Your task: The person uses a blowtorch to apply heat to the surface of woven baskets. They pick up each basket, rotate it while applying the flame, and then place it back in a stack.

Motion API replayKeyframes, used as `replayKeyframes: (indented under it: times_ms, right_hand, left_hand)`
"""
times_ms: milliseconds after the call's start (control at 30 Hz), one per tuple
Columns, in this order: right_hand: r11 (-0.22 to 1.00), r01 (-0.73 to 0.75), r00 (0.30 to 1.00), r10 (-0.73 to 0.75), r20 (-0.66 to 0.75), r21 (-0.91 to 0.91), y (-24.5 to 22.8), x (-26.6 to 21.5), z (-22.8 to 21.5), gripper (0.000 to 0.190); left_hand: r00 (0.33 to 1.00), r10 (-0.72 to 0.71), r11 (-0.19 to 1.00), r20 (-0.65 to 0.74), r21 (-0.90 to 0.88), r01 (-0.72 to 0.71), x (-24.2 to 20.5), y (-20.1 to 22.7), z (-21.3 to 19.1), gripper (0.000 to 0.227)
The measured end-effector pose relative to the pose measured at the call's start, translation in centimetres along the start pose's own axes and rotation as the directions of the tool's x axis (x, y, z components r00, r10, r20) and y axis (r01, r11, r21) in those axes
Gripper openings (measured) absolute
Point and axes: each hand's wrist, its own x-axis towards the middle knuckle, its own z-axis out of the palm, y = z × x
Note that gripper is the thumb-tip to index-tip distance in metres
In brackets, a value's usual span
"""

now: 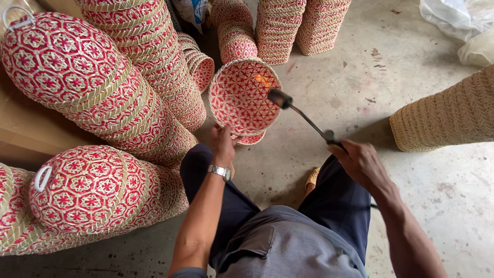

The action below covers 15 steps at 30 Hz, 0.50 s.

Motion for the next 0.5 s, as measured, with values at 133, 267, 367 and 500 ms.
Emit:
replayKeyframes:
  times_ms: [133,267,367,500]
  right_hand:
    - [0.991,-0.130,0.990,0.128,0.056,0.036,1.2,-1.6,-1.3,0.036]
    - [0.952,-0.288,0.957,0.281,0.076,0.105,1.6,-0.7,-1.9,0.046]
    - [0.974,-0.203,0.979,0.199,0.046,0.105,0.8,1.4,-2.0,0.042]
    - [0.997,0.065,0.998,-0.065,-0.004,0.031,-0.9,3.9,-0.7,0.033]
  left_hand:
    - [0.999,0.045,0.982,0.031,0.181,-0.050,1.7,3.9,-1.3,0.027]
    - [0.981,0.169,0.824,0.092,0.534,-0.192,3.2,5.6,-2.7,0.014]
    - [0.963,0.201,0.678,0.179,0.684,-0.269,3.0,6.3,-2.6,0.014]
    - [0.981,0.081,0.618,0.178,0.763,-0.190,1.1,6.8,-0.2,0.025]
